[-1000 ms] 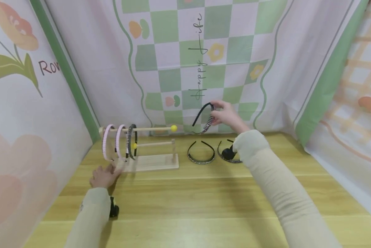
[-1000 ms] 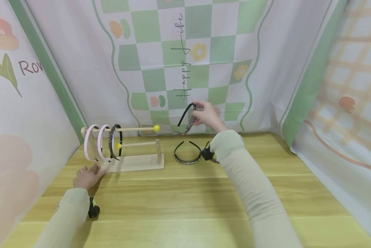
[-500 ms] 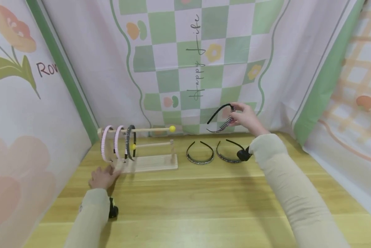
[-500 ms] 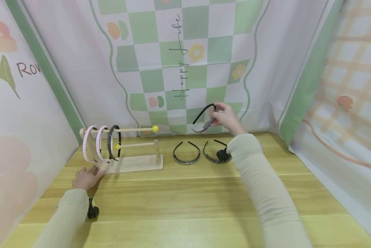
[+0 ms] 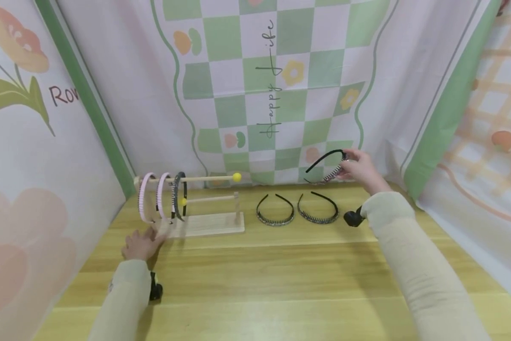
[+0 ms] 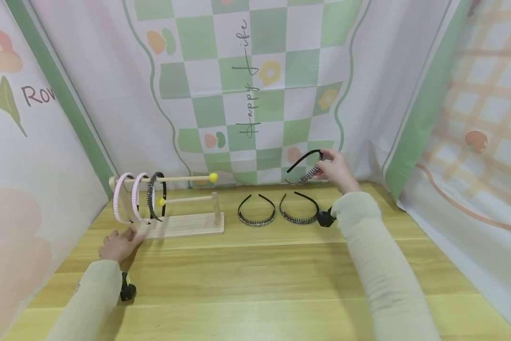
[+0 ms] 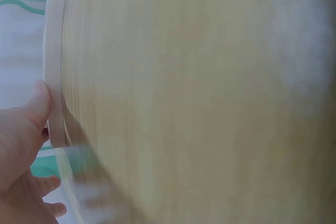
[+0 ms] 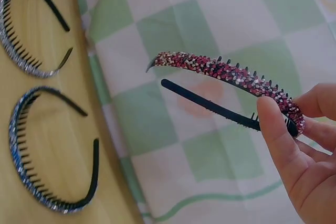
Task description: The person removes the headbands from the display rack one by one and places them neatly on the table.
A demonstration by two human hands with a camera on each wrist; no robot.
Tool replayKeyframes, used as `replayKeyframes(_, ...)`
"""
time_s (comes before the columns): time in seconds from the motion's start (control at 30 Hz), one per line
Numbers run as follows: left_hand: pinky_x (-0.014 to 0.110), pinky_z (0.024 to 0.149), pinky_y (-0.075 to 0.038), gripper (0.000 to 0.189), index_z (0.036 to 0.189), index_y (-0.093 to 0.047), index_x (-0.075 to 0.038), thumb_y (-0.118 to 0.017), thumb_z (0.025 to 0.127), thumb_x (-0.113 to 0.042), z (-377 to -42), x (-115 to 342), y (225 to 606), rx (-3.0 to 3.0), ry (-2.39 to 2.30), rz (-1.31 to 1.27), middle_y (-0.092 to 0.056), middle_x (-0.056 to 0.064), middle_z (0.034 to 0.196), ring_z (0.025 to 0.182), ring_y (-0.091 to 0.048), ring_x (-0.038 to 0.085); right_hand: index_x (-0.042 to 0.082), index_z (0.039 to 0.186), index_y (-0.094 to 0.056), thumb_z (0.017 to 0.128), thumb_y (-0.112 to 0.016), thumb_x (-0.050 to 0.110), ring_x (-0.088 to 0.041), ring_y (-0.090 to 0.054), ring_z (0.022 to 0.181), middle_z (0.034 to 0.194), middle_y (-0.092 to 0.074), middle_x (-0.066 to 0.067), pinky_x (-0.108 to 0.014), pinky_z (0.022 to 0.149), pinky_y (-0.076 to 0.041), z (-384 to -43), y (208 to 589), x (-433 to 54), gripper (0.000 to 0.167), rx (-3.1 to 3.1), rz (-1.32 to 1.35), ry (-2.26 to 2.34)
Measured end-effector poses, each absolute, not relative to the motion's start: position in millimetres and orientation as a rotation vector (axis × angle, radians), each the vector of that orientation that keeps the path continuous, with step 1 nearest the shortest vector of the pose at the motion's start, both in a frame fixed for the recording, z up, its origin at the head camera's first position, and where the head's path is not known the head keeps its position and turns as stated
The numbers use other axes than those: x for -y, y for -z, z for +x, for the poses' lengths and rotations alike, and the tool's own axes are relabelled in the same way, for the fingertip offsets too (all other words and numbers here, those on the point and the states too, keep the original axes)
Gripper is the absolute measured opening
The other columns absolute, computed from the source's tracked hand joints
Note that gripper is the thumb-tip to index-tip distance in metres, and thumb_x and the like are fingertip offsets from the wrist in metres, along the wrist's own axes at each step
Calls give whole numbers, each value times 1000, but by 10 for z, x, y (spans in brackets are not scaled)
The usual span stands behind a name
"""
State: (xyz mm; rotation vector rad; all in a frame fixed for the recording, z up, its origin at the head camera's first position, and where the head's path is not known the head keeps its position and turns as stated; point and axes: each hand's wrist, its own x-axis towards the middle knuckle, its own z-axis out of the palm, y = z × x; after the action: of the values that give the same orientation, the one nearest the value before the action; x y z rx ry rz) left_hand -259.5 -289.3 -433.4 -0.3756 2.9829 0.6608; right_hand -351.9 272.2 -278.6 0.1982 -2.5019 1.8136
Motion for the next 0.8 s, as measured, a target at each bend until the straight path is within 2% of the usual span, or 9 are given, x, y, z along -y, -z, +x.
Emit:
replayKeyframes(0.2, 70, 87, -24, 80, 143, -28, -9, -40, 87, -64, -2578, 2877, 4331, -2988, -669, -383, -21, 37, 131, 115, -21, 56, -5, 144, -8, 93, -42, -3, -10, -59, 72, 142, -20, -33, -28, 73, -52, -3519, 2943, -2892, 62, 2506, 177, -1805)
replayKeyframes(0.3, 70, 86, -24, 79, 142, -28, -9, -41, 87, -63, -2576, 2874, 4335, -2989, -676, -384, -22, 37, 131, 115, -22, 56, -4, 144, -5, 93, -42, -2, -11, -58, 75, 143, -16, -32, -27, 75, -51, -3527, 3036, -2985, 63, 2518, 146, -1811)
replayKeyframes(0.6, 68, 85, -27, 78, 142, -30, -8, -42, 88, -62, -2585, 2875, 4327, -3014, -653, -372, -26, 37, 128, 112, -25, 54, -1, 144, 2, 94, -40, -3, -4, -58, 71, 146, 1, -31, -25, 79, -50, -3516, 3299, -3238, 66, 2472, -6, -1906)
replayKeyframes(0.8, 68, 84, -28, 77, 142, -29, -7, -42, 88, -61, -2579, 2878, 4335, -3023, -648, -368, -26, 37, 128, 113, -25, 54, -4, 143, 4, 93, -38, -6, -4, -58, 69, 144, -2, -34, -24, 77, -50, -3507, 3482, -3373, 65, 2421, -71, -1956)
